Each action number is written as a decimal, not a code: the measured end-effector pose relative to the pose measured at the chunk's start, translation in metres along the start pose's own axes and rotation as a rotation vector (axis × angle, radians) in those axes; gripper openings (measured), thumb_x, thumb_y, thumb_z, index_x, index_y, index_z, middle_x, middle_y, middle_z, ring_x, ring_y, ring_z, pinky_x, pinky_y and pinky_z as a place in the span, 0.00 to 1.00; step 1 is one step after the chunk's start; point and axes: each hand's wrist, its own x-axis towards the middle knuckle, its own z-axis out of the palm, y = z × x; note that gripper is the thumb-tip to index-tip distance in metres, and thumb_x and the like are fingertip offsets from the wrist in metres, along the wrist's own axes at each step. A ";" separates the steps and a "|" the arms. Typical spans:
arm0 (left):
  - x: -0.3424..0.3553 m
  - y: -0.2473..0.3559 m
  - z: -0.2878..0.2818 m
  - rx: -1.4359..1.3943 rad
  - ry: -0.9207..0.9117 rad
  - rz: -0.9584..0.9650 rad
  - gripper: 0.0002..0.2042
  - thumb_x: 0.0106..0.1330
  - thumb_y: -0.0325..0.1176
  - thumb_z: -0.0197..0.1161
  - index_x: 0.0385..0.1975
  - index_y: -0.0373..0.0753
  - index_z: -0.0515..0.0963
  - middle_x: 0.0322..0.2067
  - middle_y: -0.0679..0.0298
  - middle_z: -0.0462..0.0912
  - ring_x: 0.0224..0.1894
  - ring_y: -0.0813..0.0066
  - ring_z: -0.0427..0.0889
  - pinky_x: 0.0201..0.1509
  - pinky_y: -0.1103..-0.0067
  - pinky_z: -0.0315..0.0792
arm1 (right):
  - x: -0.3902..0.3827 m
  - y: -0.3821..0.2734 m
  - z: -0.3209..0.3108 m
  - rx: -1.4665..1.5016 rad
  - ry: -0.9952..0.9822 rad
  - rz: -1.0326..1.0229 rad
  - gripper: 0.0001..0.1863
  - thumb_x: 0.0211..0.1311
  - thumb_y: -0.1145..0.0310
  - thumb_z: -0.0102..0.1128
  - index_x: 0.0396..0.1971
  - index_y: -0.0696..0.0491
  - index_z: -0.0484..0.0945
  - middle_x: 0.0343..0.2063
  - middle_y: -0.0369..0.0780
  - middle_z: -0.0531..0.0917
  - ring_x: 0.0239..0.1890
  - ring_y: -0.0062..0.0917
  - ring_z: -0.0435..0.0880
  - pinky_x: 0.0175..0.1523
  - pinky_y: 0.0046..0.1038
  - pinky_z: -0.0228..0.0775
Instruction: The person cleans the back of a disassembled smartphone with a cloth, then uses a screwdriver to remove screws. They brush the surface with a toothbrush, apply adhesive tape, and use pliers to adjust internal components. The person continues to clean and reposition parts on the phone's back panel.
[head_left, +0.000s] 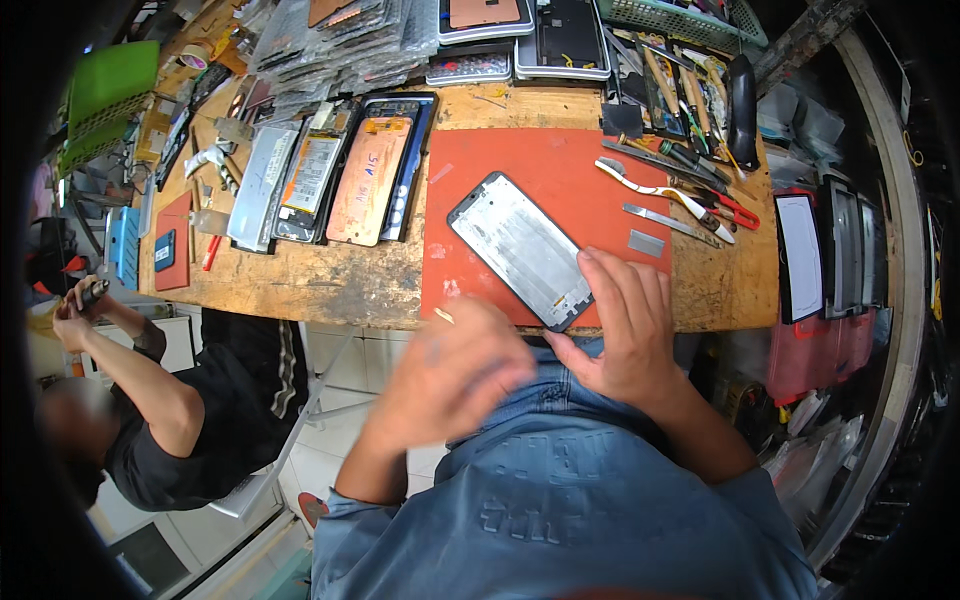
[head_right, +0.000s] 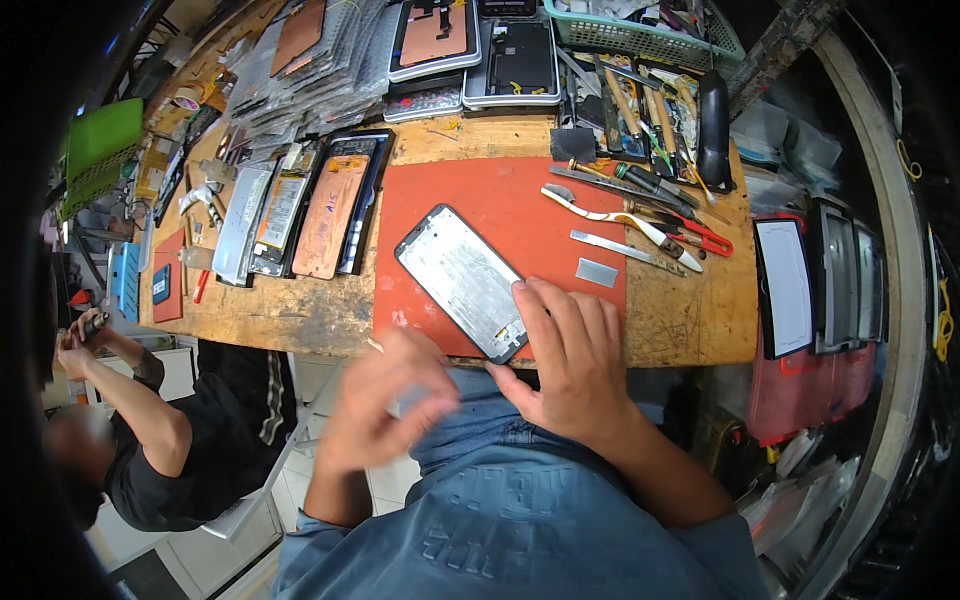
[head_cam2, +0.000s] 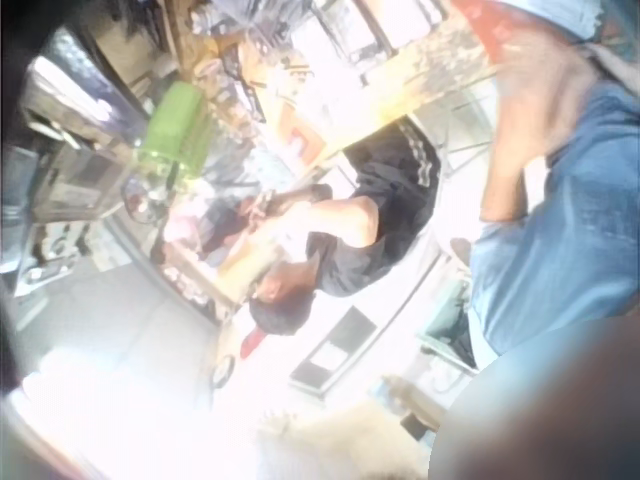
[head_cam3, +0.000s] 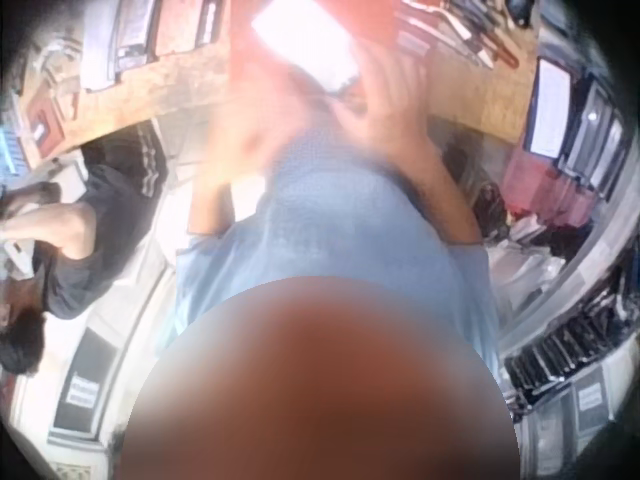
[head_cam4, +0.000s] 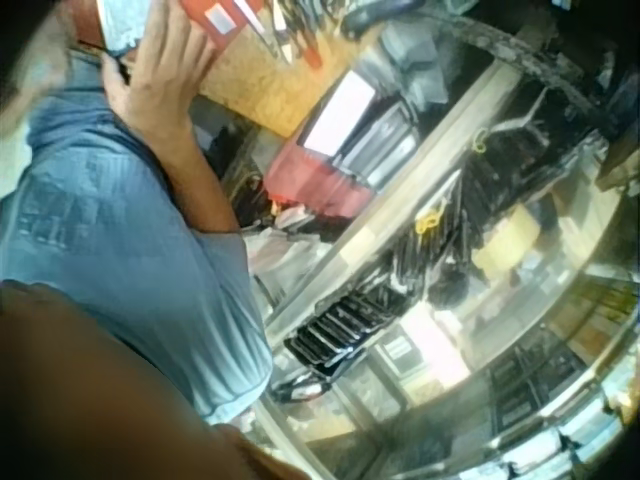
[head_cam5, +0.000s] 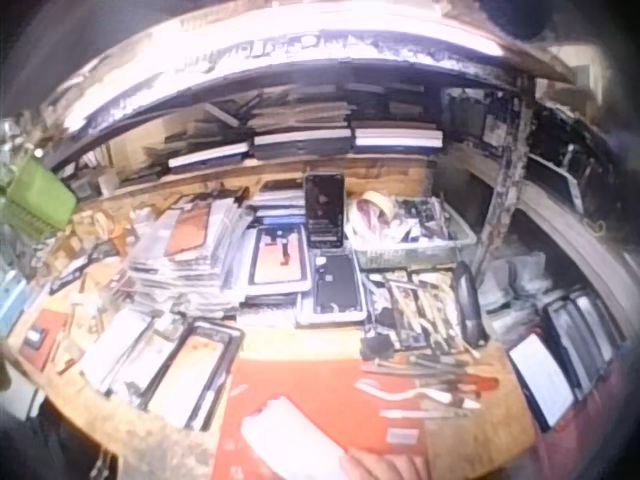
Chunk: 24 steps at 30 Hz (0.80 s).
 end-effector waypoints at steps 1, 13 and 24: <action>0.006 -0.001 -0.014 0.131 0.104 -0.051 0.06 0.67 0.27 0.74 0.37 0.40 0.83 0.37 0.61 0.83 0.44 0.56 0.83 0.51 0.64 0.75 | 0.000 0.000 0.000 0.001 0.005 0.003 0.49 0.47 0.60 0.87 0.70 0.60 0.75 0.64 0.48 0.80 0.57 0.42 0.79 0.61 0.46 0.68; 0.073 -0.054 -0.065 0.923 -0.036 0.189 0.07 0.63 0.30 0.75 0.39 0.43 0.84 0.37 0.62 0.79 0.53 0.58 0.81 0.77 0.56 0.63 | -0.004 0.004 0.008 -0.061 0.043 -0.066 0.44 0.50 0.54 0.84 0.66 0.60 0.78 0.64 0.49 0.80 0.57 0.41 0.81 0.60 0.45 0.70; 0.057 -0.032 -0.081 0.452 0.116 0.038 0.09 0.63 0.23 0.78 0.35 0.36 0.82 0.32 0.59 0.85 0.38 0.57 0.86 0.47 0.67 0.78 | -0.007 0.004 0.013 -0.052 0.083 -0.072 0.45 0.50 0.54 0.84 0.67 0.61 0.78 0.63 0.51 0.81 0.55 0.45 0.81 0.60 0.46 0.70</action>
